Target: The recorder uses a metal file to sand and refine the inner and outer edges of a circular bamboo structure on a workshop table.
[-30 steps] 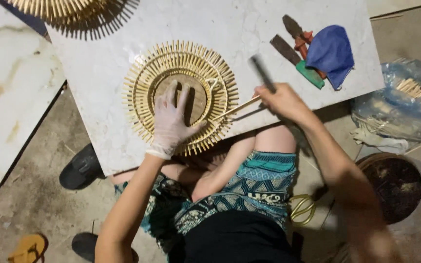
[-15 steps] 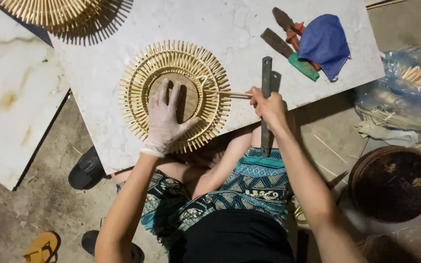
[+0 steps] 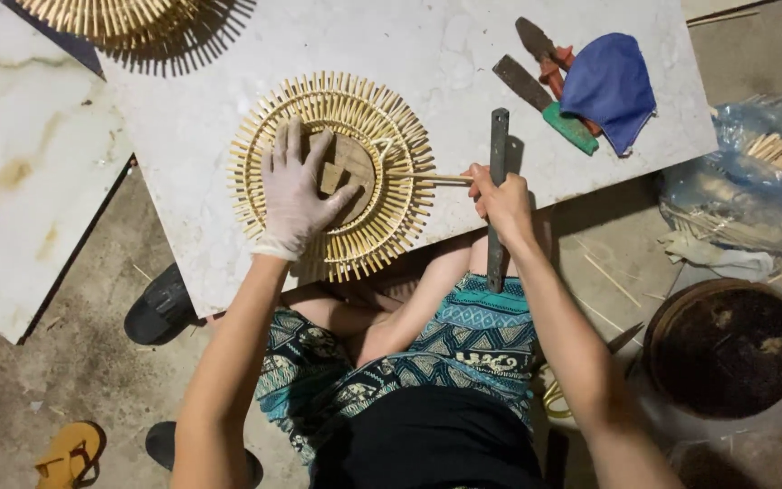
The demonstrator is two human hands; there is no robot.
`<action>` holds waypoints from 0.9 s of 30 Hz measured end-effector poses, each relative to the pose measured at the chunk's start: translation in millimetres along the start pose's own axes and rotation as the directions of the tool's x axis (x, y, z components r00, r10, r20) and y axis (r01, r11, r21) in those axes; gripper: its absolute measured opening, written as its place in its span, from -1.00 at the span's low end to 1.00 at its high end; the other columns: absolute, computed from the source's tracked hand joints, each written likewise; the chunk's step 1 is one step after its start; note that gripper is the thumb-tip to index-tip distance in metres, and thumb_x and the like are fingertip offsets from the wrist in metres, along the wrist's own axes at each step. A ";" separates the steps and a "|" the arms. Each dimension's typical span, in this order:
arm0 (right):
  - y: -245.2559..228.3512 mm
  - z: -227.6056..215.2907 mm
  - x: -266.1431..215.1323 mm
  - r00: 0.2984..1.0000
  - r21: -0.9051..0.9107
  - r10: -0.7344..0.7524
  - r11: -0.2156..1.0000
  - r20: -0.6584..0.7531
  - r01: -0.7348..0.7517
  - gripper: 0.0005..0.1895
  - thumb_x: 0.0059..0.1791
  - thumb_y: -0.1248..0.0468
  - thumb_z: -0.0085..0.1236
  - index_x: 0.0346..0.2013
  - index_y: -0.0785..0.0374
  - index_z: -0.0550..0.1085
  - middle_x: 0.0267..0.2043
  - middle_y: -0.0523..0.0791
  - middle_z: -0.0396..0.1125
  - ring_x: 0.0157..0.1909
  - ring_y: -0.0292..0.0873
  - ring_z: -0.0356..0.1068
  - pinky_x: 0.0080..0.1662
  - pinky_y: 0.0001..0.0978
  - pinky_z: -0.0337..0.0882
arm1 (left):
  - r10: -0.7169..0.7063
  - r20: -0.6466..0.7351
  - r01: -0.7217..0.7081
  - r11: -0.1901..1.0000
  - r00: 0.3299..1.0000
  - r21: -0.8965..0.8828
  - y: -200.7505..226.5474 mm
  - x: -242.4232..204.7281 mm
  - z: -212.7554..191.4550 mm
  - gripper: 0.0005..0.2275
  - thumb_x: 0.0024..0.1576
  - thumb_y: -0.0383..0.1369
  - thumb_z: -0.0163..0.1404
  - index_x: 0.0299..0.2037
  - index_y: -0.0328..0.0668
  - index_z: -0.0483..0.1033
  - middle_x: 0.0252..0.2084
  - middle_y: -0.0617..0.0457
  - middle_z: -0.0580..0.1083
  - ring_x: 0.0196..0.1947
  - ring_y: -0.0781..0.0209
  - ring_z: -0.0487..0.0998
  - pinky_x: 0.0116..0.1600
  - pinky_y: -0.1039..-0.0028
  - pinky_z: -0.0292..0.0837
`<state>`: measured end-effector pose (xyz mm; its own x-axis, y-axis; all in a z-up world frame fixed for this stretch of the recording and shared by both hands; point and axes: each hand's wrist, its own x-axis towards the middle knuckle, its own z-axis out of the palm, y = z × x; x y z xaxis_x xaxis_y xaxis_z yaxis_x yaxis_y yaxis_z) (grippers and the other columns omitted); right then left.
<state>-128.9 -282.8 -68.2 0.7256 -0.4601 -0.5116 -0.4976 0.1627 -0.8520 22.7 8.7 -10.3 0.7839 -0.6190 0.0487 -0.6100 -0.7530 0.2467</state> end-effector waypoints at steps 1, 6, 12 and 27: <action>0.5 -0.5 -0.1 1.000 -0.020 0.002 1.000 -0.001 -0.002 -0.69 0.11 0.15 0.07 -0.26 0.35 0.60 -0.55 -0.20 0.30 -0.64 -0.39 0.18 -0.57 -0.50 0.16 | 0.001 -0.006 -0.001 1.000 1.000 0.005 -1.5 -0.7 2.2 -0.20 0.04 0.17 0.18 0.46 0.03 0.26 0.53 -0.35 0.04 0.51 -0.34 0.00 0.44 -0.11 -0.07; 0.7 -11.1 -4.5 1.000 -0.007 -0.023 1.000 0.021 0.023 -0.68 0.13 0.14 0.05 -0.22 0.35 0.59 -0.53 -0.19 0.30 -0.63 -0.40 0.17 -0.56 -0.52 0.16 | 0.001 -0.042 -0.001 1.000 0.999 -0.002 5.8 -7.7 9.4 -0.27 0.11 0.12 0.16 0.46 0.03 0.28 0.54 -0.32 0.06 0.52 -0.32 0.01 0.46 -0.10 -0.06; 7.3 -16.0 -16.3 0.999 0.078 -0.030 0.997 0.018 0.029 -0.65 0.13 0.13 0.05 -0.14 0.39 0.58 -0.49 -0.20 0.32 -0.62 -0.40 0.18 -0.56 -0.53 0.13 | -0.293 -0.188 0.296 0.955 0.938 -0.012 29.1 -19.4 25.2 -0.27 0.15 0.13 0.11 0.44 -0.06 0.24 0.53 -0.41 0.00 0.52 -0.35 -0.04 0.43 -0.12 -0.07; 0.5 0.2 -8.5 0.999 -0.030 0.015 0.999 -0.030 -0.015 -0.66 0.12 0.12 0.07 -0.19 0.37 0.60 -0.51 -0.19 0.34 -0.64 -0.39 0.19 -0.58 -0.51 0.16 | -0.344 -0.156 0.353 0.935 0.926 0.033 37.0 -17.1 22.2 -0.27 0.17 0.13 0.06 0.45 -0.13 0.21 0.53 -0.44 -0.03 0.52 -0.34 -0.07 0.45 -0.14 -0.15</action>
<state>-135.2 -278.6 -64.3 0.7036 -0.4839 -0.5204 -0.5228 0.1435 -0.8403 -15.9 -13.6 -23.5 0.9539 -0.2788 0.1115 -0.2971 -0.9302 0.2155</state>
